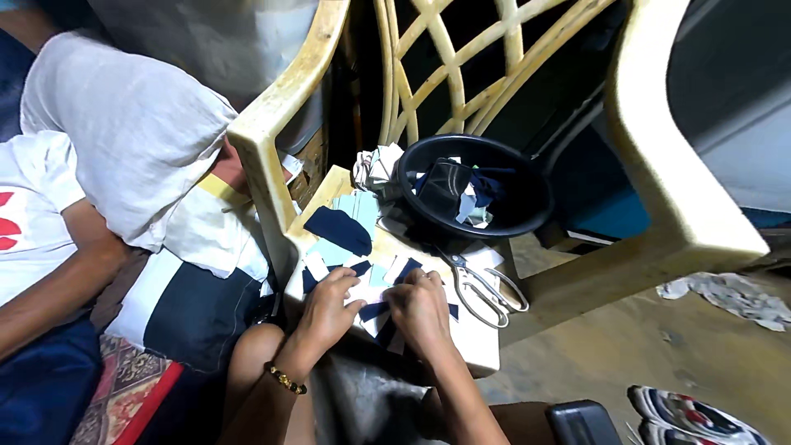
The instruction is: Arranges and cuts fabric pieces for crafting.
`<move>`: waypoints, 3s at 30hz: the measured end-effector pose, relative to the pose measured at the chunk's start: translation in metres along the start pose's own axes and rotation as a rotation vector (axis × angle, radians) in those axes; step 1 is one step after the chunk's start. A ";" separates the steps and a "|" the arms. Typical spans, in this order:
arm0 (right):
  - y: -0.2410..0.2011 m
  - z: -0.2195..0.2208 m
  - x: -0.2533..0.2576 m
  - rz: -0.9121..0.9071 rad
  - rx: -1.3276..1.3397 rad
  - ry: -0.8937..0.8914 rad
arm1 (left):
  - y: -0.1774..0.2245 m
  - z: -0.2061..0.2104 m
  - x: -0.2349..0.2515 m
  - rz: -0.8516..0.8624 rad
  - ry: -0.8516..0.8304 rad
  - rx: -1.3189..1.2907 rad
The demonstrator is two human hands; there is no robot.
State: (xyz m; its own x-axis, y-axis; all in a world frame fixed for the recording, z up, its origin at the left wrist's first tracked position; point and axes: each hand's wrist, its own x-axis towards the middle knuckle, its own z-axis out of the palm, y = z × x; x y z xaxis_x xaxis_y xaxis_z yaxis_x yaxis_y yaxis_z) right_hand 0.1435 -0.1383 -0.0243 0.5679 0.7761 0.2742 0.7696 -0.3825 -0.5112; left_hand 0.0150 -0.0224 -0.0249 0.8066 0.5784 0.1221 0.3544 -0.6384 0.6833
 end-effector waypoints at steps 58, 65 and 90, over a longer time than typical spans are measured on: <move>0.029 -0.014 -0.052 -0.136 -0.020 0.060 | 0.073 0.002 0.100 -0.270 -0.416 0.488; 0.026 0.015 -0.049 -0.126 -0.076 -0.007 | 0.071 0.000 0.103 -0.317 -0.416 0.445; 0.029 0.020 -0.048 -0.130 -0.077 0.026 | 0.065 -0.001 0.106 -0.350 -0.481 0.406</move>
State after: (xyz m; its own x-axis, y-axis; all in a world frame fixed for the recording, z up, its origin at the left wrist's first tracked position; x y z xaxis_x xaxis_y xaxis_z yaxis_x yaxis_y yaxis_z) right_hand 0.1325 -0.1766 -0.0685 0.4685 0.8087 0.3557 0.8567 -0.3175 -0.4065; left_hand 0.1231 -0.0021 0.0337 0.6995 0.5558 -0.4492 0.7028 -0.6491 0.2911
